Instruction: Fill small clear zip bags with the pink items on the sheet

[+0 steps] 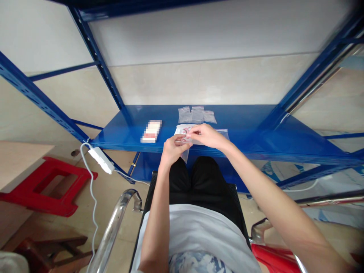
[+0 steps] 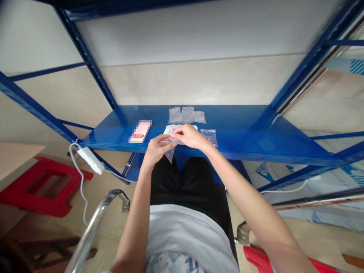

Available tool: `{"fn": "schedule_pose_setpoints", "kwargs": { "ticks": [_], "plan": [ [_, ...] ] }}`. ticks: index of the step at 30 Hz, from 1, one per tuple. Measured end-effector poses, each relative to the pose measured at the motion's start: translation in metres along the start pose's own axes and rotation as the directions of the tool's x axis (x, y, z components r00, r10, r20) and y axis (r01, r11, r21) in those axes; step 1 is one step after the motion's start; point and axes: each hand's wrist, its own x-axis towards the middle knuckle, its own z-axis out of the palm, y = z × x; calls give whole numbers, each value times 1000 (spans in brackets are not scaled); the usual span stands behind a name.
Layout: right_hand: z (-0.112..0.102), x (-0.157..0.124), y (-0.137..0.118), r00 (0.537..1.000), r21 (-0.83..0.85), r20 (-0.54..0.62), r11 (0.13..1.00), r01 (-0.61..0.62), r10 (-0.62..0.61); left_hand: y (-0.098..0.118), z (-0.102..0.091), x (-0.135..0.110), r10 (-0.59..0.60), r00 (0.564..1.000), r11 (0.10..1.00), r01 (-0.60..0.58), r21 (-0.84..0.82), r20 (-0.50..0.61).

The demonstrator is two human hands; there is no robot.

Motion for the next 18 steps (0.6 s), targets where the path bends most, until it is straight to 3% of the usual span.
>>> {"fn": "schedule_pose_setpoints", "kwargs": {
  "ticks": [3,9,13,18],
  "plan": [
    [-5,2,7,997,-5,-58,999,-53,52,0,-1,0,-8,1000,1000,8,16,-9],
    [-16,1,28,981,-227,-149,961,-156,124,0,-2,0,-26,999,999,27,36,-26],
    [-7,2,50,969,-379,-180,897,-228,170,-1,-1,0,-38,999,999,39,29,-32],
    [6,2,63,954,-452,-235,847,-278,188,-3,-3,1,-20,999,999,21,40,-37]
  ]
}}
